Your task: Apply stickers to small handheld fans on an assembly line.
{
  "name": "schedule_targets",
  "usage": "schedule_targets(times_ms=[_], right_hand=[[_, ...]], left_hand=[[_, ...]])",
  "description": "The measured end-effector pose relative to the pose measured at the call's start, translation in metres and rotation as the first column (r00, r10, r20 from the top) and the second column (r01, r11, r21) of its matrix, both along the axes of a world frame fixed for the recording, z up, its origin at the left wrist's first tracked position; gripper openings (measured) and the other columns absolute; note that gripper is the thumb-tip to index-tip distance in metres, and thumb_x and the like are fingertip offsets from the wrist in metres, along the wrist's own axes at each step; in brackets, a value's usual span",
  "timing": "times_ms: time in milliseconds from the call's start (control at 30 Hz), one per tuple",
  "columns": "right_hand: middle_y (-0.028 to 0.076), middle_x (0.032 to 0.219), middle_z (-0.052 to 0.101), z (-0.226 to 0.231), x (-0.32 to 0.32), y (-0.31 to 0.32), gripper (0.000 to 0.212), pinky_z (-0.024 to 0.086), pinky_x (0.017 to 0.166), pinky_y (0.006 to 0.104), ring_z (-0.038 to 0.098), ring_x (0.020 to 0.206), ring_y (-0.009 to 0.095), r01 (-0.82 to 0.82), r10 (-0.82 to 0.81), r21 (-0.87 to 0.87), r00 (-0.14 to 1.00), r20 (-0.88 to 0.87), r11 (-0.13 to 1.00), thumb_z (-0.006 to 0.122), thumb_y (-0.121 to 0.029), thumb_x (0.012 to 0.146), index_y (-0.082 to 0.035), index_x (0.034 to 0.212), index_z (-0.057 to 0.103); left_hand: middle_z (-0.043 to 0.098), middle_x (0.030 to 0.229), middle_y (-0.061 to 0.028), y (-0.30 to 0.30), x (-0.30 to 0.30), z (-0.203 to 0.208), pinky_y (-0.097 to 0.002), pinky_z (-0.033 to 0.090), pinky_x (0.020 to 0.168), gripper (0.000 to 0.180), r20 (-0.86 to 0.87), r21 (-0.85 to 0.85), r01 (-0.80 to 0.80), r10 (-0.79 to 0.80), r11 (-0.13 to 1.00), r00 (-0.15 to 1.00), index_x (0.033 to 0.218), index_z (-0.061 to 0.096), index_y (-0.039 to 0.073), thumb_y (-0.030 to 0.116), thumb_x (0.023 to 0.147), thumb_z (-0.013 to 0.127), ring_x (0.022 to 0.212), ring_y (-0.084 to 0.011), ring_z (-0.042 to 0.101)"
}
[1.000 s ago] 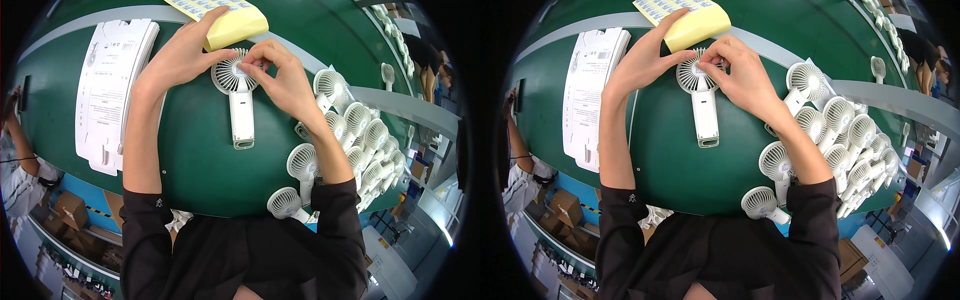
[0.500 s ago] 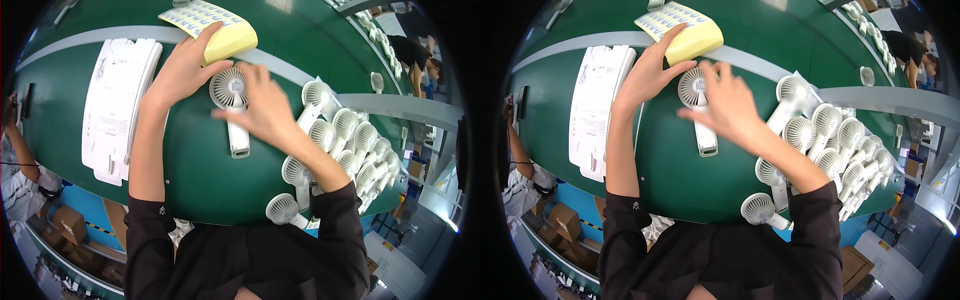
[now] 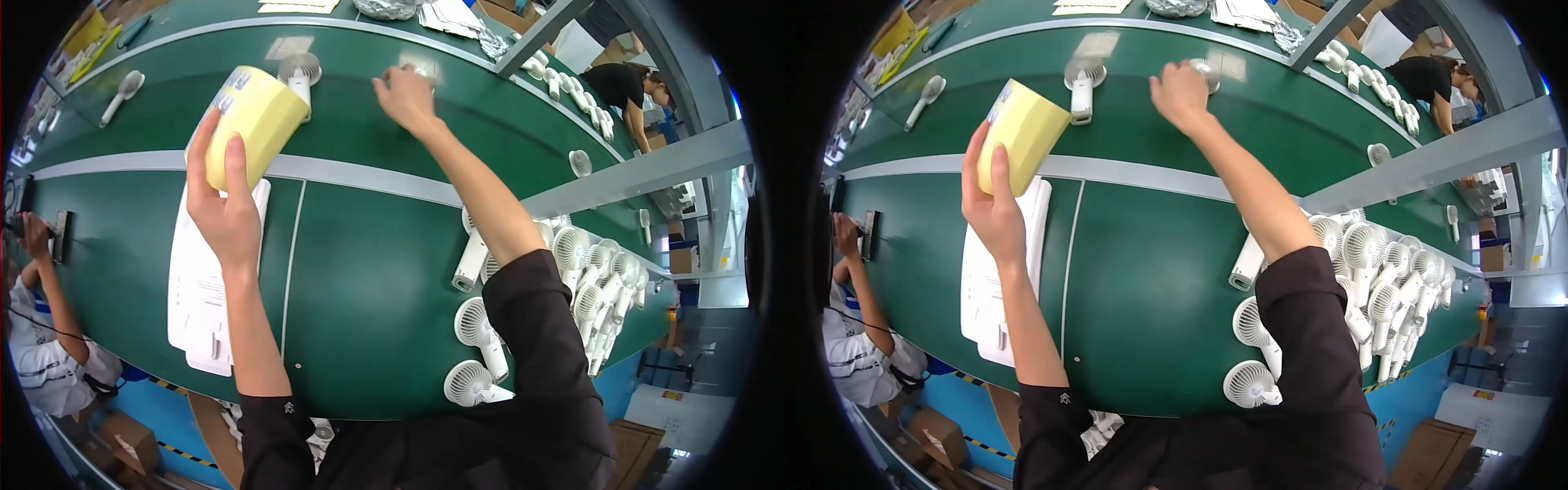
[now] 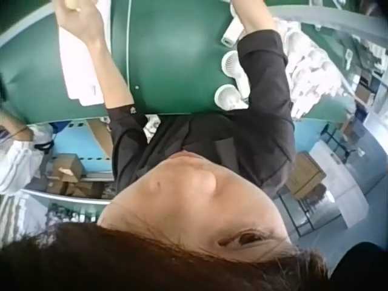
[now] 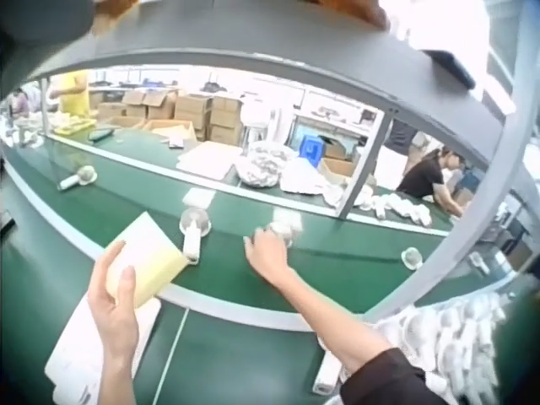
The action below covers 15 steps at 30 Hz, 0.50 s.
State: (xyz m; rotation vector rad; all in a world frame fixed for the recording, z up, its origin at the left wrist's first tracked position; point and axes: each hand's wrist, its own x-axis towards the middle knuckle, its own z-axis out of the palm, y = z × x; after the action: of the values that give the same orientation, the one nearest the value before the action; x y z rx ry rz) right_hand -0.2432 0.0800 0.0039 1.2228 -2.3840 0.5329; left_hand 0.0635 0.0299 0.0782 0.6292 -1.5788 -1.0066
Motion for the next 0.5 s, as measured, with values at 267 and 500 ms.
schedule_targets(times_ms=[267, 500], right_hand=[[0.026, 0.113, 0.068, -0.023, 0.069, -0.104, 0.068, 0.051, 0.092, 0.048, 0.066, 0.107, 0.042, 0.0, -0.03, 0.045, 0.757, 0.653, 0.999, 0.072, -0.052, 0.081, 0.008, 0.112, 0.064], [0.026, 0.118, 0.063, -0.02, 0.064, -0.087, 0.057, 0.052, 0.088, 0.0412, 0.064, 0.108, 0.036, -0.037, 0.087, -0.08, 0.545, 0.834, 0.996, 0.073, -0.02, 0.084, 0.012, 0.124, 0.048]], left_hand=[[0.061, 0.132, -0.0123, -0.005, 0.007, 0.001, -0.0324, 0.047, 0.1, 0.036, -0.085, 0.057, 0.012, -0.008, 0.998, 0.996, 0.136, 0.057, 0.003, 0.018, 0.104, 0.05, 0.118, -0.0214, 0.06], [0.062, 0.131, -0.0112, -0.006, 0.009, 0.003, -0.0302, 0.047, 0.097, 0.036, -0.04, 0.036, -0.003, 0.004, 0.999, 0.999, 0.136, 0.058, 0.003, 0.007, 0.102, 0.047, 0.116, -0.0183, 0.059]])
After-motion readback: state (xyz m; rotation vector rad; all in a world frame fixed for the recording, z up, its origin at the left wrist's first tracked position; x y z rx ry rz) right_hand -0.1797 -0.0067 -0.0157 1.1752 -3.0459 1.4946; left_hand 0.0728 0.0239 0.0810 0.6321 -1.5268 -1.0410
